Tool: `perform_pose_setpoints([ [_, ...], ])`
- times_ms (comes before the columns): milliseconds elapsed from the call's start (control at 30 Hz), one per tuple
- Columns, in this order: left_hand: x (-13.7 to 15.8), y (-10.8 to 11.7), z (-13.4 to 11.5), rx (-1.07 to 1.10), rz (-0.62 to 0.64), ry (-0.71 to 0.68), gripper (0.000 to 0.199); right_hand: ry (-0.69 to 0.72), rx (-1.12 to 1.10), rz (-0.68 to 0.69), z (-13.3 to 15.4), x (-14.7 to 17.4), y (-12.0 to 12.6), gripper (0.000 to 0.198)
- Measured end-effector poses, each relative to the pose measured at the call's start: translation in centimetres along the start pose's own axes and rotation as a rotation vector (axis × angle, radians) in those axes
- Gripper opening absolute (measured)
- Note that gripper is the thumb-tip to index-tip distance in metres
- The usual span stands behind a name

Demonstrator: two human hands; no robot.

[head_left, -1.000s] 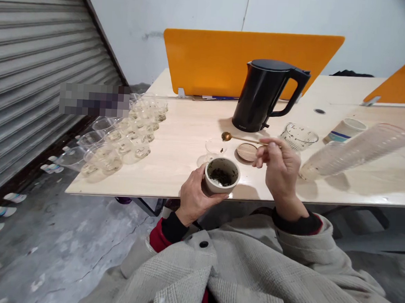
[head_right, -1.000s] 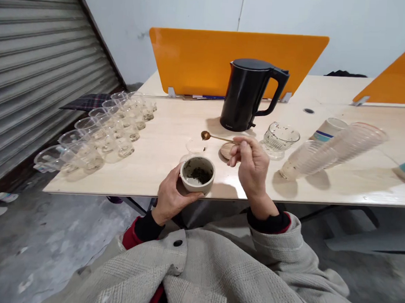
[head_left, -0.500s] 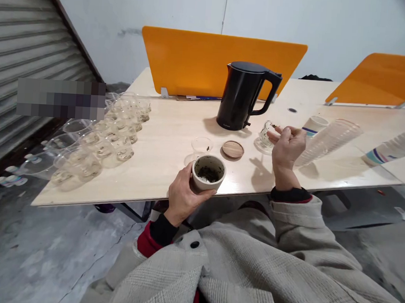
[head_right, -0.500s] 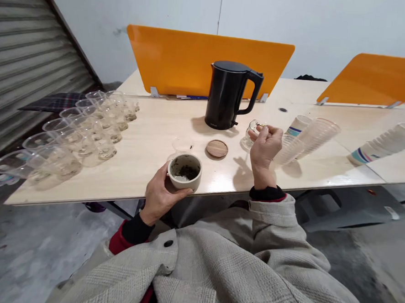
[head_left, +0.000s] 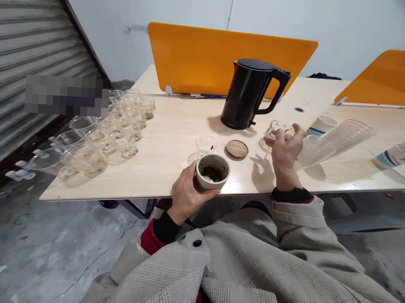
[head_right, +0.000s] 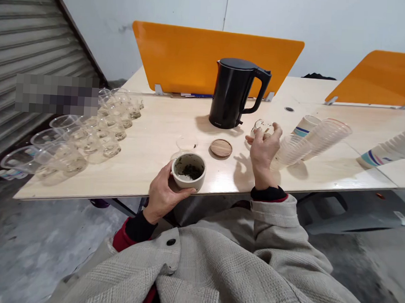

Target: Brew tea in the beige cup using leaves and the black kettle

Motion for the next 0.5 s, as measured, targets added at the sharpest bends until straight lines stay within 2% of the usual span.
perform_pose_setpoints([
  [67,0.0,0.0,0.0,0.006,-0.002,-0.003,0.098,0.089,0.013,0.013,1.6,1.8,0.6,0.063],
  [133,0.0,0.0,-0.1,0.012,0.000,0.001,0.098,0.201,0.059,0.085,3.0,3.9,0.3,0.058],
  [200,0.0,0.0,-0.1,0.017,0.004,0.007,0.098,0.306,0.163,0.228,3.8,5.8,-1.1,0.050],
  [267,0.0,0.0,-0.4,0.024,0.013,0.002,0.098,0.402,0.334,0.392,3.9,7.3,-3.2,0.054],
  [367,0.0,-0.1,-0.8,0.031,0.027,-0.025,0.097,0.521,0.620,0.599,3.2,8.6,-5.9,0.070],
  [433,0.1,-0.1,-0.9,0.027,0.026,-0.044,0.098,0.570,0.751,0.682,2.8,8.9,-6.9,0.074],
  [500,0.1,-0.1,-1.0,0.014,0.020,-0.053,0.098,0.581,0.817,0.703,2.4,8.9,-7.3,0.072],
])
Point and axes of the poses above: each hand's wrist, its own x-axis away from the middle knuckle, its own y-axis out of the back of the hand, z = x × y, the point moved 7 cm from there along -x, towards the middle knuckle, and after that the axes turned 13 degrees about x, right-handed, at the moved point
